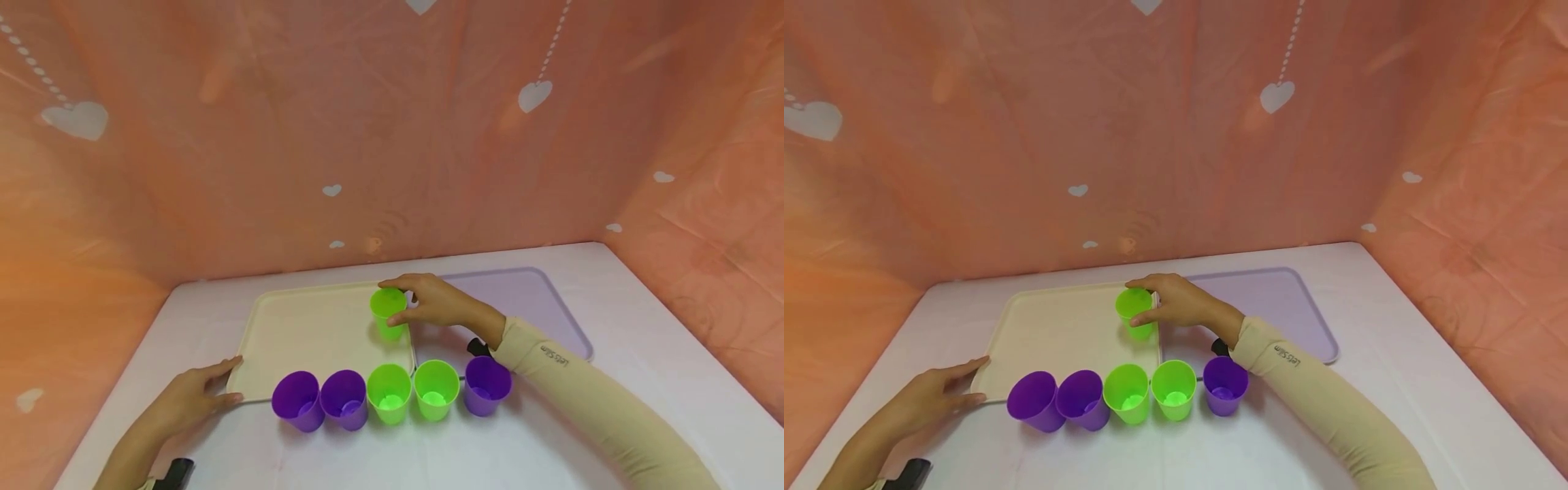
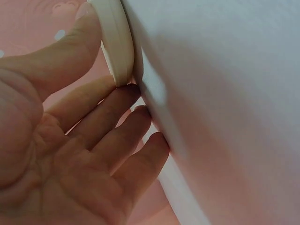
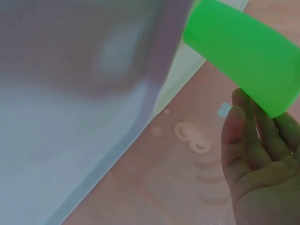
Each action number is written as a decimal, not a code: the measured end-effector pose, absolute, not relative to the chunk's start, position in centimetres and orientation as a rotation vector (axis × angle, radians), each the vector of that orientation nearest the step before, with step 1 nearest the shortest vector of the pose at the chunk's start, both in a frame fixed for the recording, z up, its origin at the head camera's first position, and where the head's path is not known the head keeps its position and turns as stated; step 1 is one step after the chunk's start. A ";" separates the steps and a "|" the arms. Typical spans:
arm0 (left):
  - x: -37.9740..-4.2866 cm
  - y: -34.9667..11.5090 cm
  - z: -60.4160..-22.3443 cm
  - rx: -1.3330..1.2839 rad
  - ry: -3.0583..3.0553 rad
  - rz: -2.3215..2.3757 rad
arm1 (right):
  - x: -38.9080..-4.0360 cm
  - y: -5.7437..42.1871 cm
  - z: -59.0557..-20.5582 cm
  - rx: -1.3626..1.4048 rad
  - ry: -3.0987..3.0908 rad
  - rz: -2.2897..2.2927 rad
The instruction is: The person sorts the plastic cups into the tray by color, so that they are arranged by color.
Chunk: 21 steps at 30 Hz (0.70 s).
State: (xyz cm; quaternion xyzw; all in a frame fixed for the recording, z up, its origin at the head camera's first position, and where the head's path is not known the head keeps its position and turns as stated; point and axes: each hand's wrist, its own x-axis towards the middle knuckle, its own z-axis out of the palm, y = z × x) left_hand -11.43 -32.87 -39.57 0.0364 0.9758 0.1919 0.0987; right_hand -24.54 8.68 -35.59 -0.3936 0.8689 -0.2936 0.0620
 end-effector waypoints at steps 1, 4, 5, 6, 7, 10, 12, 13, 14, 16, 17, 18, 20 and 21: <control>-11.4 -32.9 -39.6 0.094 2.879 0.563 | -24.6 8.6 -35.7 -1.186 2.627 -0.882; -11.4 -32.8 -39.7 0.079 2.871 0.543 | -24.7 8.5 -35.9 -1.182 2.633 -0.870; -11.4 -32.8 -39.7 0.081 2.872 0.538 | -24.8 8.4 -36.0 -1.179 2.635 -0.867; -11.4 -32.8 -39.6 0.081 2.872 0.534 | -24.8 8.4 -36.1 -1.177 2.636 -0.866; -11.3 -32.8 -39.6 0.081 2.874 0.533 | -24.9 8.3 -36.1 -1.174 2.636 -0.862; -11.3 -32.9 -39.5 0.089 2.879 0.542 | -25.0 8.2 -36.2 -1.159 2.633 -0.855; -11.3 -32.9 -39.5 0.088 2.879 0.555 | -25.1 8.1 -36.2 -1.147 2.630 -0.857; -11.3 -32.9 -39.4 0.089 2.880 0.559 | -25.1 8.1 -36.2 -1.141 2.631 -0.856; -11.3 -32.9 -39.5 0.095 2.882 0.567 | -25.1 8.1 -36.2 -1.135 2.631 -0.856; -11.3 -32.9 -39.5 0.106 2.884 0.586 | -25.1 8.1 -36.2 -1.121 2.626 -0.861; -11.3 -32.9 -39.5 0.106 2.882 0.594 | -25.1 8.1 -36.2 -1.115 2.623 -0.864; -11.3 -32.8 -39.5 0.105 2.881 0.600 | -25.1 8.1 -36.2 -1.107 2.619 -0.866; -11.2 -32.8 -39.6 0.102 2.877 0.608 | -25.1 8.0 -36.2 -1.092 2.608 -0.873; -11.2 -32.8 -39.6 0.096 2.877 0.603 | -25.1 8.0 -36.3 -1.087 2.604 -0.877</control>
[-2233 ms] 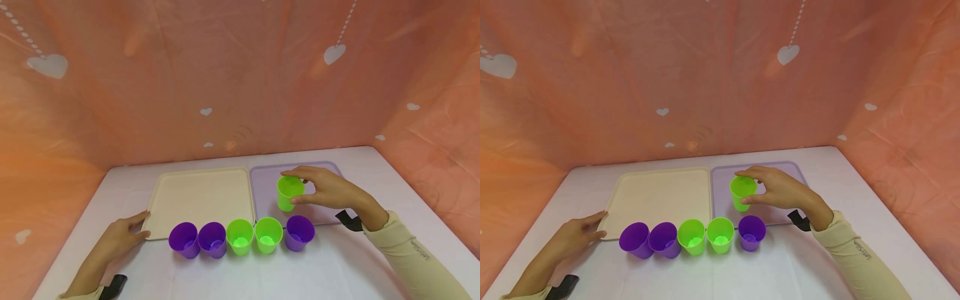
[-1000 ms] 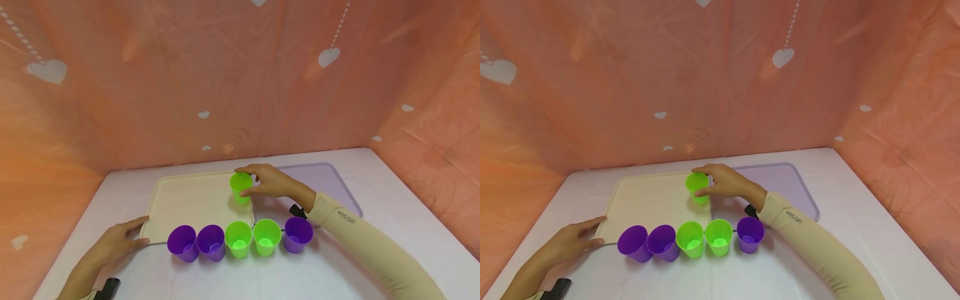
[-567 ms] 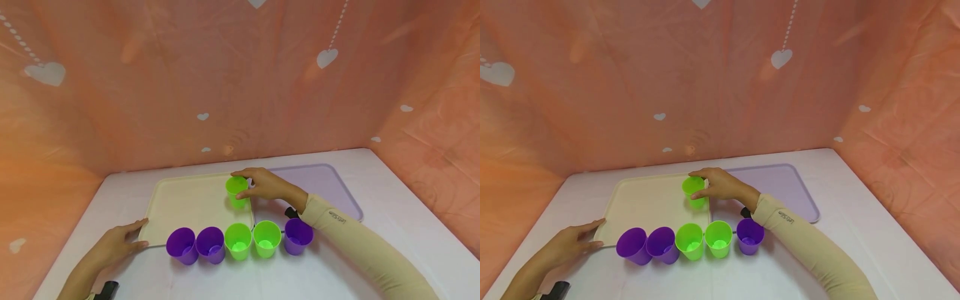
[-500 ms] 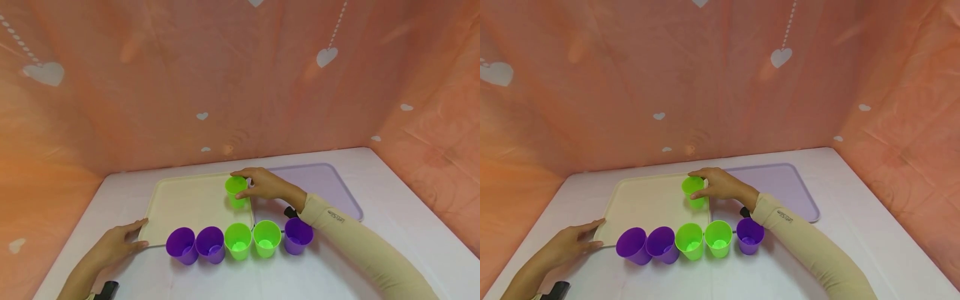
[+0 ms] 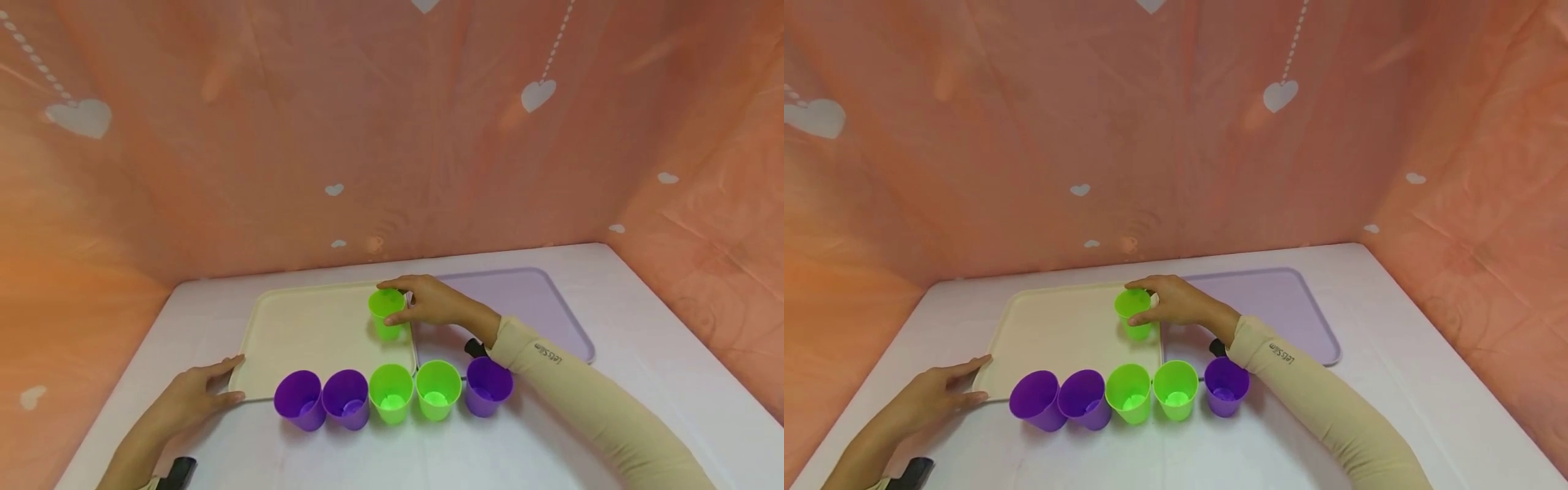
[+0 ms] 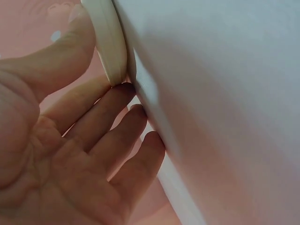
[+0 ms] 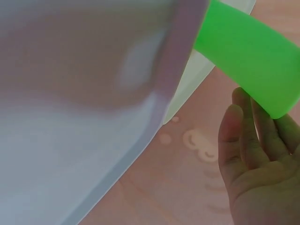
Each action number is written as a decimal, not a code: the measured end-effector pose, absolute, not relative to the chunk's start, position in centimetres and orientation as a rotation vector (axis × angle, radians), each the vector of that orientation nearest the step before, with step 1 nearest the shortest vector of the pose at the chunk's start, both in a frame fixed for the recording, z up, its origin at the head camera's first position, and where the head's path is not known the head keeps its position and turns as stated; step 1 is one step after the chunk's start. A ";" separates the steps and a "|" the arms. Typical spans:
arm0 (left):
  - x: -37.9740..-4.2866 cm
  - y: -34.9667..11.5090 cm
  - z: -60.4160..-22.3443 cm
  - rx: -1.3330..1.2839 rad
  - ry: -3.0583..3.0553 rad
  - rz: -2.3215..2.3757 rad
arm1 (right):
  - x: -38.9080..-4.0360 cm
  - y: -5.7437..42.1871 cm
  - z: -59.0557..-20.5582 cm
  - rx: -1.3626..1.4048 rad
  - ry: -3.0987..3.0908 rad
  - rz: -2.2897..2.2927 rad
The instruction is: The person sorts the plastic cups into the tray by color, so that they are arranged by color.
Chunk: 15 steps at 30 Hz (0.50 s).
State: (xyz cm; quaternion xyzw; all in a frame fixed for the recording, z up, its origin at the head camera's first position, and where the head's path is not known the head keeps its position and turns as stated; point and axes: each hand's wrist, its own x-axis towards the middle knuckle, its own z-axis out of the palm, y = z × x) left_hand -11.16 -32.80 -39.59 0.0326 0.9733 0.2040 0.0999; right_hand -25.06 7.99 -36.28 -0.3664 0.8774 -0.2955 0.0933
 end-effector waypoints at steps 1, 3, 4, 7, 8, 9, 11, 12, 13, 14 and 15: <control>-11.2 -32.7 -39.6 0.094 2.882 0.593 | -25.1 8.0 -36.3 -1.085 2.601 -0.878; -11.2 -32.7 -39.8 0.097 2.897 0.567 | -25.0 8.1 -36.3 -1.078 2.589 -0.890; -11.2 -32.7 -39.8 0.106 2.907 0.559 | -25.0 8.1 -36.4 -1.072 2.586 -0.897; -11.5 -32.5 -39.8 0.133 2.924 0.551 | -24.9 8.3 -36.5 -1.038 2.580 -0.909; -11.5 -32.4 -39.8 0.139 2.924 0.555 | -24.9 8.4 -36.5 -1.024 2.581 -0.908; -11.6 -32.2 -39.7 0.142 2.923 0.562 | -24.9 8.5 -36.5 -1.016 2.582 -0.906; -11.7 -32.1 -39.7 0.145 2.924 0.558 | -25.0 8.5 -36.5 -1.032 2.590 -0.893; -11.7 -32.1 -39.7 0.142 2.928 0.552 | -25.0 8.5 -36.5 -1.044 2.591 -0.885; -11.7 -32.1 -39.6 0.140 2.932 0.551 | -25.1 8.4 -36.4 -1.062 2.590 -0.879; -11.7 -32.2 -39.6 0.144 2.939 0.547 | -25.2 8.4 -36.3 -1.080 2.586 -0.871; -11.7 -32.2 -39.6 0.149 2.948 0.548 | -25.2 8.4 -36.2 -1.098 2.578 -0.866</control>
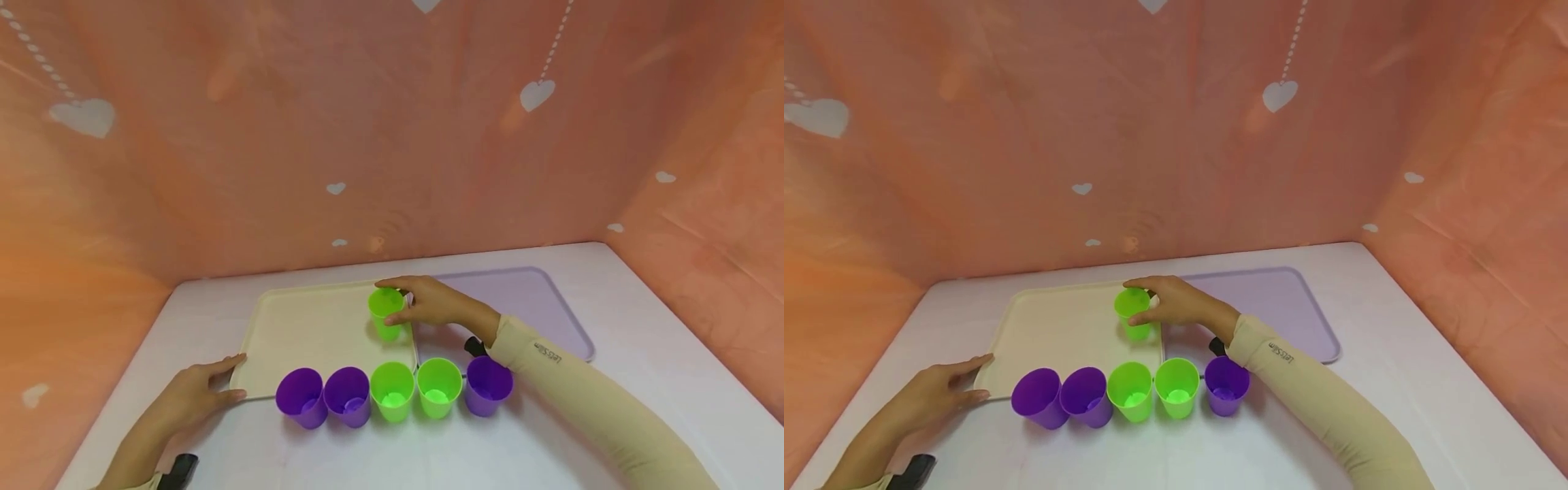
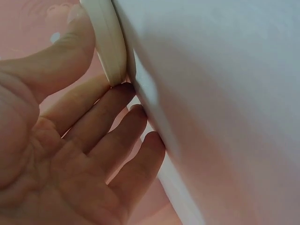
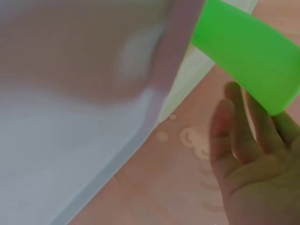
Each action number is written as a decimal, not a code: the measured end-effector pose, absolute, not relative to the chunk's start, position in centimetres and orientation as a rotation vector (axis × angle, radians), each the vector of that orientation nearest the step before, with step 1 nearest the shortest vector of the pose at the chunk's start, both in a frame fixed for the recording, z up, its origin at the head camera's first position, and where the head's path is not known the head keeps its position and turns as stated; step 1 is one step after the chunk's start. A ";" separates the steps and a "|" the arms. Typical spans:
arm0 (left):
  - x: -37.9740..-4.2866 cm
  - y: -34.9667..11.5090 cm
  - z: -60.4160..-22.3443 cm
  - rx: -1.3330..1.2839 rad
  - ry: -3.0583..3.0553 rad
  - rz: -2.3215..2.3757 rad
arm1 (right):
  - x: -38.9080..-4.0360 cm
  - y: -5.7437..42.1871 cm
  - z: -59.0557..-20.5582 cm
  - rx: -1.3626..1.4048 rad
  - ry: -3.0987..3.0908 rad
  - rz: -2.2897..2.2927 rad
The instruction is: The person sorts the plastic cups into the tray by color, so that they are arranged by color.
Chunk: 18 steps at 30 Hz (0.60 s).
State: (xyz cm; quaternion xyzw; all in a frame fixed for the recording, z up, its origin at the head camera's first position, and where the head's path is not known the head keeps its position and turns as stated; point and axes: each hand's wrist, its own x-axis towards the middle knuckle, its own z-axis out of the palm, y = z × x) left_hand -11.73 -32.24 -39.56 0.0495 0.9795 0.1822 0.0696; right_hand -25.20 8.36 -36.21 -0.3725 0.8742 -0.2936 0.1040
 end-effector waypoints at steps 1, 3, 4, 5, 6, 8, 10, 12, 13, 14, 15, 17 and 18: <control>-11.8 -32.3 -39.5 0.150 2.954 0.552 | -25.2 8.4 -36.1 -1.112 2.570 -0.859; -11.8 -32.4 -39.4 0.156 2.958 0.556 | -25.2 8.5 -35.9 -1.120 2.539 -0.853; -11.8 -32.4 -39.4 0.154 2.953 0.562 | -25.2 8.6 -35.8 -1.122 2.526 -0.849; -11.8 -32.5 -39.4 0.155 2.950 0.560 | -25.0 8.8 -35.6 -1.121 2.515 -0.853; -11.8 -32.5 -39.4 0.152 2.949 0.556 | -24.9 9.1 -35.3 -1.128 2.506 -0.857; -11.8 -32.7 -39.5 0.150 2.947 0.539 | -24.6 9.7 -34.9 -1.131 2.507 -0.868; -11.6 -32.8 -39.6 0.144 2.949 0.528 | -24.1 10.5 -34.2 -1.128 2.537 -0.873; -11.6 -33.0 -39.6 0.146 2.956 0.520 | -23.4 11.4 -33.6 -1.121 2.579 -0.870; -11.7 -33.0 -39.6 0.146 2.955 0.520 | -22.9 12.0 -33.2 -1.106 2.599 -0.867; -11.7 -33.1 -39.6 0.142 2.952 0.525 | -22.3 12.5 -32.9 -1.097 2.621 -0.857; -11.7 -33.1 -39.6 0.144 2.950 0.533 | -21.6 13.1 -32.5 -1.091 2.643 -0.850; -11.8 -33.2 -39.7 0.149 2.944 0.553 | -19.9 14.2 -32.0 -1.071 2.678 -0.847; -11.7 -33.1 -39.8 0.155 2.946 0.564 | -19.0 14.7 -31.8 -1.062 2.697 -0.850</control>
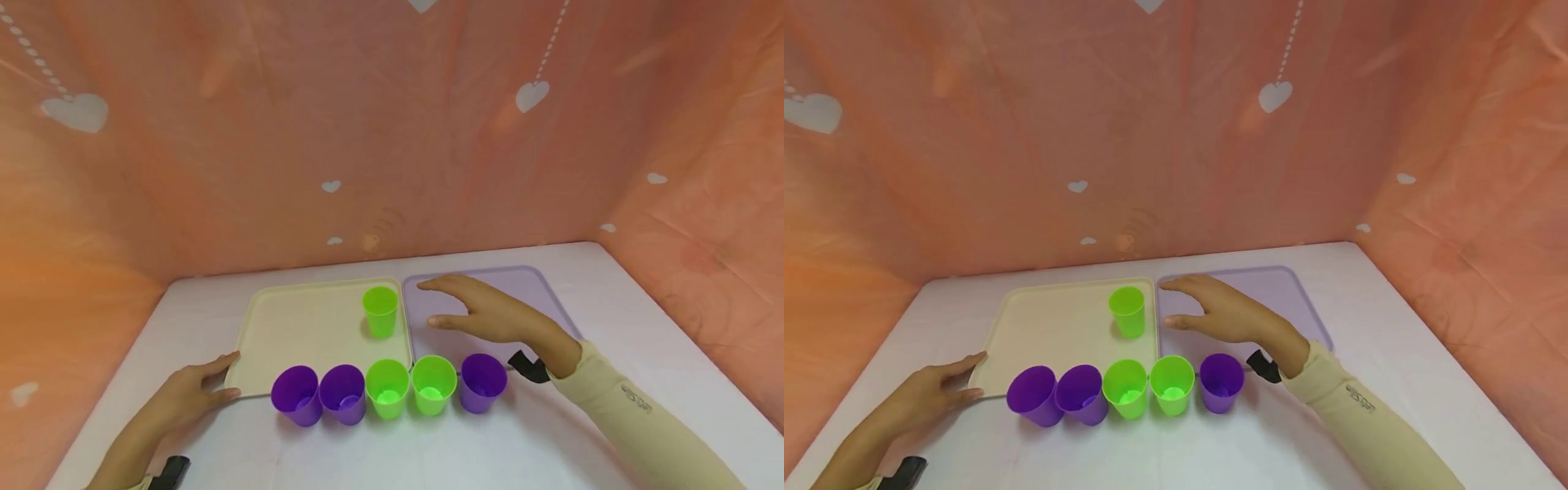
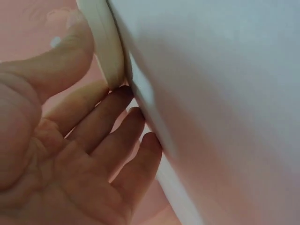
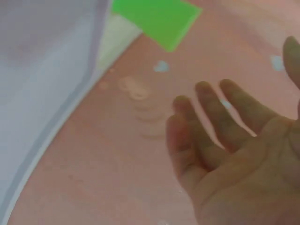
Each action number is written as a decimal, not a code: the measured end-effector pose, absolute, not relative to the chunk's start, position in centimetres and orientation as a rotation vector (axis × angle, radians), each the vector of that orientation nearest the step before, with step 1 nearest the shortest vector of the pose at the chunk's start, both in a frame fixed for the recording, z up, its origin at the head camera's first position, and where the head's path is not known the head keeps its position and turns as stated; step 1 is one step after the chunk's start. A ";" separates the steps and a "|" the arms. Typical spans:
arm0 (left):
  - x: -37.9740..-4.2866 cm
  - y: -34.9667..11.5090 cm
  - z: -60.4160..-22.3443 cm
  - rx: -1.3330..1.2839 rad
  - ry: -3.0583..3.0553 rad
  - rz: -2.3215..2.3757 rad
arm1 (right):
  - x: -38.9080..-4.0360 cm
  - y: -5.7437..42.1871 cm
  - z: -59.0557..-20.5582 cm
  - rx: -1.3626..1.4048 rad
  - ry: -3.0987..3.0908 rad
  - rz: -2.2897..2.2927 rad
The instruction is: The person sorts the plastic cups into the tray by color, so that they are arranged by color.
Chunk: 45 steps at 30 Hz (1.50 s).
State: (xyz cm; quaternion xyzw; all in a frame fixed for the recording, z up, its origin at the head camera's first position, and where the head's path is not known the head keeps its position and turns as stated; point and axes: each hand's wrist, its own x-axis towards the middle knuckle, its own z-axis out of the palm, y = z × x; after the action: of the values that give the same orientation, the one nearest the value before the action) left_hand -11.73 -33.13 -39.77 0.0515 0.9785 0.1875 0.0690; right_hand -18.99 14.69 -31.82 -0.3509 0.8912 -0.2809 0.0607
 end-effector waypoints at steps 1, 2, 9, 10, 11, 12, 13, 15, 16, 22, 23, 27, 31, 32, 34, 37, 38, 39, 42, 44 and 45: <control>-11.7 -33.1 -39.8 0.164 2.948 0.568 | -18.0 15.1 -31.7 -1.055 2.714 -0.856; -11.7 -33.1 -39.9 0.169 2.952 0.571 | -17.1 15.5 -31.7 -1.053 2.737 -0.855; -11.7 -32.7 -39.6 0.180 2.954 0.544 | -11.6 16.0 -32.3 -1.089 2.845 -0.822; -11.6 -32.5 -39.5 0.179 2.951 0.554 | -11.1 15.9 -32.4 -1.090 2.846 -0.808; -11.6 -32.4 -39.5 0.176 2.949 0.559 | -10.9 15.9 -32.5 -1.091 2.843 -0.794; -11.6 -32.3 -39.4 0.169 2.946 0.564 | -10.7 15.8 -32.6 -1.088 2.841 -0.775; -11.5 -32.2 -39.4 0.161 2.941 0.569 | -10.6 15.7 -32.7 -1.096 2.842 -0.756; -11.5 -32.2 -39.3 0.158 2.938 0.567 | -10.8 15.6 -33.0 -1.105 2.840 -0.727; -11.5 -32.2 -39.2 0.154 2.939 0.568 | -10.9 15.5 -33.1 -1.116 2.838 -0.718; -11.6 -32.2 -39.0 0.139 2.919 0.560 | -11.6 15.3 -34.0 -1.145 2.803 -0.682; -11.5 -32.2 -39.0 0.133 2.912 0.554 | -11.7 15.2 -34.1 -1.148 2.796 -0.676; -11.4 -32.2 -39.1 0.121 2.903 0.548 | -11.9 15.1 -34.4 -1.172 2.783 -0.649; -11.5 -32.0 -39.1 0.097 2.902 0.555 | -12.0 15.1 -34.5 -1.162 2.775 -0.640; -11.5 -32.0 -39.1 0.086 2.900 0.555 | -12.0 15.1 -34.6 -1.158 2.771 -0.642; -11.5 -31.9 -39.0 0.085 2.900 0.547 | -12.1 15.1 -34.8 -1.159 2.762 -0.642; -11.5 -31.8 -39.0 0.104 2.905 0.545 | -12.2 15.0 -35.1 -1.177 2.771 -0.644; -11.5 -31.8 -39.0 0.112 2.909 0.544 | -12.3 15.0 -35.3 -1.187 2.781 -0.646; -11.4 -31.8 -39.0 0.120 2.911 0.546 | -12.4 14.9 -35.4 -1.204 2.791 -0.654; -11.4 -31.7 -38.9 0.123 2.914 0.545 | -12.6 14.7 -35.9 -1.249 2.820 -0.690; -11.4 -31.7 -38.8 0.116 2.916 0.536 | -12.8 14.6 -36.3 -1.289 2.825 -0.724; -11.4 -31.7 -38.8 0.115 2.918 0.535 | -12.8 14.6 -36.4 -1.311 2.828 -0.737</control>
State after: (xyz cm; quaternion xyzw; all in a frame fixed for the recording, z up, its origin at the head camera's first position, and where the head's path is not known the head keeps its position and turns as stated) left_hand -11.36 -31.72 -38.81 0.0385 0.9792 0.1794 0.0861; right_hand -12.82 14.58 -36.44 -0.4092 0.8824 -0.2301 -0.0307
